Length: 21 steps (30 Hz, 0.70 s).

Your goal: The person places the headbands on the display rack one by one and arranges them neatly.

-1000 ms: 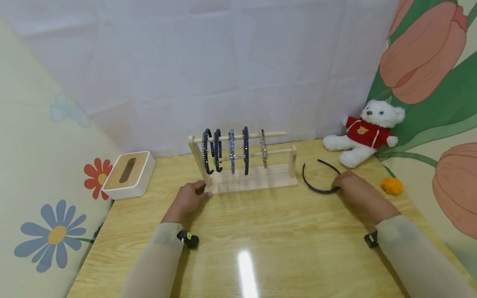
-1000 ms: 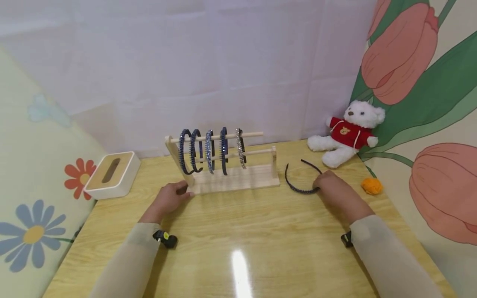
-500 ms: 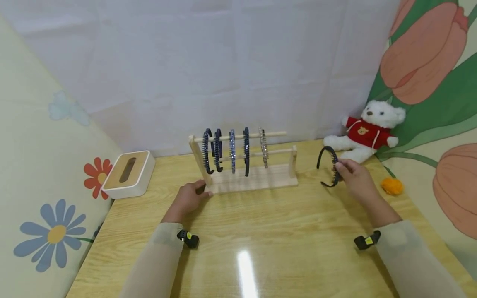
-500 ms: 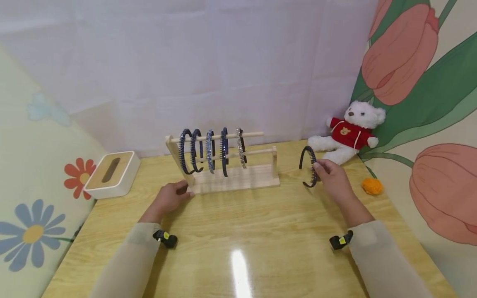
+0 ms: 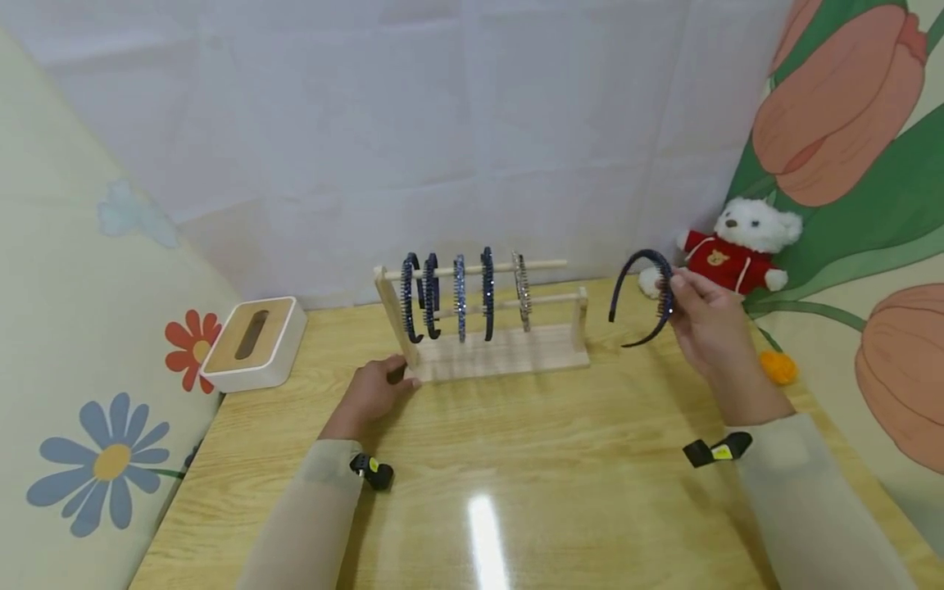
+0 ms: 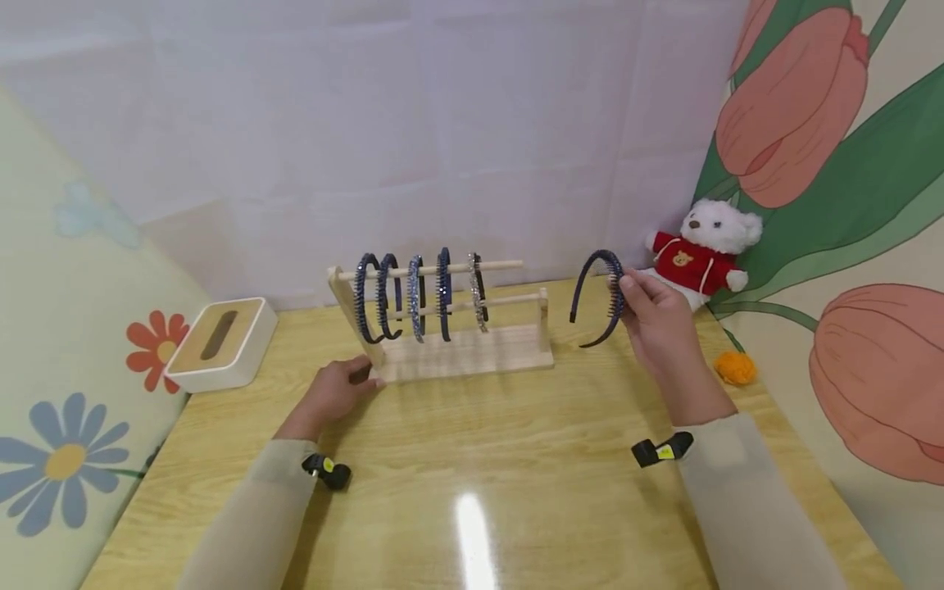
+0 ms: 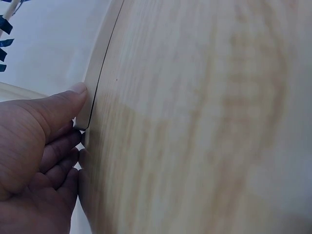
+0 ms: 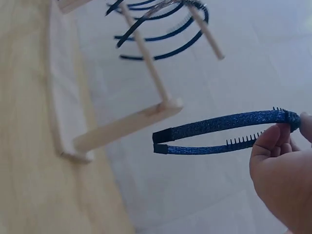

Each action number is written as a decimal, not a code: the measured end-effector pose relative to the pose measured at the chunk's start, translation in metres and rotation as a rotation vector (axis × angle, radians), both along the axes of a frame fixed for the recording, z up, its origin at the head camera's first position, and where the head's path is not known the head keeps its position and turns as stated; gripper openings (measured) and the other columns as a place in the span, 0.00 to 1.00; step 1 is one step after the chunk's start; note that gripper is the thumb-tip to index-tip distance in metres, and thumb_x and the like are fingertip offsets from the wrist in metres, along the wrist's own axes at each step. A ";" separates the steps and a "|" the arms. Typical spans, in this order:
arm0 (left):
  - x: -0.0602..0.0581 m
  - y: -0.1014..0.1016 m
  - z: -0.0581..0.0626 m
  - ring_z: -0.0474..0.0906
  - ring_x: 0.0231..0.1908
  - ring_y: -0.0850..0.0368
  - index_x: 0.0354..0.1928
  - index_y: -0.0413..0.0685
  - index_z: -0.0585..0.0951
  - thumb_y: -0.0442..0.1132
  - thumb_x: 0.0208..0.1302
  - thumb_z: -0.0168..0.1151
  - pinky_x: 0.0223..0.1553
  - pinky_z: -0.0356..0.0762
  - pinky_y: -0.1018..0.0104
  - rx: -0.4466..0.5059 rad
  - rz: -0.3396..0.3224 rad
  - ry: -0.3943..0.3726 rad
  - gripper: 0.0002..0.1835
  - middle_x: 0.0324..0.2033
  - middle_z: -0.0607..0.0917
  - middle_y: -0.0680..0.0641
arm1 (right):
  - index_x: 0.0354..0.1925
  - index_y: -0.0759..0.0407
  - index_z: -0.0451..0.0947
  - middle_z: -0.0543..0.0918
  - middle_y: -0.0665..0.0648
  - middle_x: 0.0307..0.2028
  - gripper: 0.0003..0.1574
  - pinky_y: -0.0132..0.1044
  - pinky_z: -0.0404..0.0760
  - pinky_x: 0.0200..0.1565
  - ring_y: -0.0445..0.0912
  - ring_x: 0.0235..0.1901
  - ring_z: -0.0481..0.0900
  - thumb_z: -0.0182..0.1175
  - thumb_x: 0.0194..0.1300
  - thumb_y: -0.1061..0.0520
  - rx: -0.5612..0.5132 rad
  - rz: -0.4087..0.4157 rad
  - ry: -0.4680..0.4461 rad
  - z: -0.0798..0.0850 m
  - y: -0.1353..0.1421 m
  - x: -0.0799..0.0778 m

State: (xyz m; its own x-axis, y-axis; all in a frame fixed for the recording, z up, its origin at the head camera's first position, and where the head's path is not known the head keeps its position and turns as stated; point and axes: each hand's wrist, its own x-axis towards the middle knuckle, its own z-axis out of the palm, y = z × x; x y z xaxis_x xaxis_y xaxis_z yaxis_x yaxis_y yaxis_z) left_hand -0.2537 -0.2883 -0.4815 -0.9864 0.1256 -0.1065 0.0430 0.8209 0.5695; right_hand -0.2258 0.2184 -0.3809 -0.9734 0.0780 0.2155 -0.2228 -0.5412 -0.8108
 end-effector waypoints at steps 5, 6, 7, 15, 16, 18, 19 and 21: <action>-0.001 -0.001 -0.001 0.67 0.78 0.28 0.83 0.46 0.69 0.49 0.81 0.66 0.77 0.67 0.32 -0.002 -0.001 -0.008 0.35 0.78 0.71 0.32 | 0.48 0.60 0.91 0.91 0.54 0.41 0.10 0.28 0.89 0.46 0.42 0.38 0.87 0.64 0.78 0.60 -0.020 -0.020 0.066 0.022 -0.015 -0.005; 0.000 -0.001 -0.001 0.67 0.78 0.28 0.83 0.46 0.69 0.49 0.81 0.66 0.77 0.67 0.32 -0.002 -0.001 -0.007 0.35 0.78 0.71 0.32 | 0.48 0.59 0.91 0.91 0.54 0.41 0.10 0.28 0.88 0.46 0.42 0.38 0.86 0.64 0.78 0.59 -0.021 -0.021 0.071 0.025 -0.017 -0.007; 0.000 -0.001 -0.001 0.67 0.77 0.28 0.83 0.46 0.69 0.48 0.81 0.66 0.77 0.68 0.32 -0.001 -0.001 -0.006 0.35 0.78 0.71 0.32 | 0.48 0.59 0.91 0.91 0.54 0.41 0.10 0.28 0.88 0.46 0.42 0.38 0.86 0.65 0.78 0.59 -0.009 -0.029 0.075 0.028 -0.020 -0.008; -0.001 -0.001 0.001 0.68 0.77 0.27 0.82 0.44 0.70 0.48 0.80 0.67 0.77 0.68 0.32 -0.013 -0.009 0.018 0.35 0.77 0.73 0.32 | 0.45 0.53 0.92 0.91 0.51 0.40 0.09 0.26 0.86 0.46 0.41 0.42 0.86 0.65 0.78 0.59 0.032 -0.037 0.037 0.040 -0.045 -0.027; -0.001 -0.001 0.000 0.68 0.77 0.28 0.82 0.44 0.70 0.48 0.80 0.67 0.77 0.68 0.32 -0.014 -0.009 0.016 0.35 0.77 0.73 0.31 | 0.45 0.52 0.92 0.91 0.50 0.40 0.10 0.26 0.86 0.45 0.41 0.41 0.86 0.64 0.79 0.58 0.041 -0.036 0.027 0.039 -0.048 -0.030; -0.001 -0.002 0.000 0.68 0.77 0.28 0.82 0.45 0.70 0.48 0.80 0.67 0.77 0.68 0.32 -0.013 -0.009 0.013 0.35 0.77 0.73 0.32 | 0.43 0.51 0.92 0.92 0.49 0.38 0.12 0.25 0.86 0.44 0.40 0.40 0.86 0.62 0.81 0.59 0.041 -0.027 0.018 0.036 -0.055 -0.033; -0.001 -0.002 -0.001 0.68 0.77 0.28 0.82 0.45 0.70 0.48 0.80 0.67 0.76 0.68 0.32 -0.012 -0.009 0.010 0.35 0.77 0.73 0.32 | 0.43 0.50 0.92 0.92 0.49 0.38 0.13 0.25 0.86 0.44 0.40 0.40 0.86 0.61 0.81 0.60 0.040 -0.025 0.011 0.034 -0.059 -0.035; -0.002 -0.002 -0.001 0.68 0.77 0.28 0.82 0.45 0.70 0.49 0.80 0.67 0.77 0.68 0.32 -0.005 -0.007 0.003 0.35 0.77 0.73 0.32 | 0.42 0.49 0.92 0.92 0.47 0.37 0.15 0.25 0.85 0.43 0.39 0.39 0.86 0.60 0.82 0.61 0.052 -0.030 0.004 0.031 -0.066 -0.037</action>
State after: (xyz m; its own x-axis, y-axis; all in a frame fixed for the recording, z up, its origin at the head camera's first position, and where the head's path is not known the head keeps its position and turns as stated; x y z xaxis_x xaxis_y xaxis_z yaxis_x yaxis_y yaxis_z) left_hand -0.2555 -0.2901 -0.4827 -0.9858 0.1319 -0.1043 0.0505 0.8236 0.5649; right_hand -0.2629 0.1522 -0.3497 -0.9699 0.0956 0.2241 -0.2417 -0.4912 -0.8368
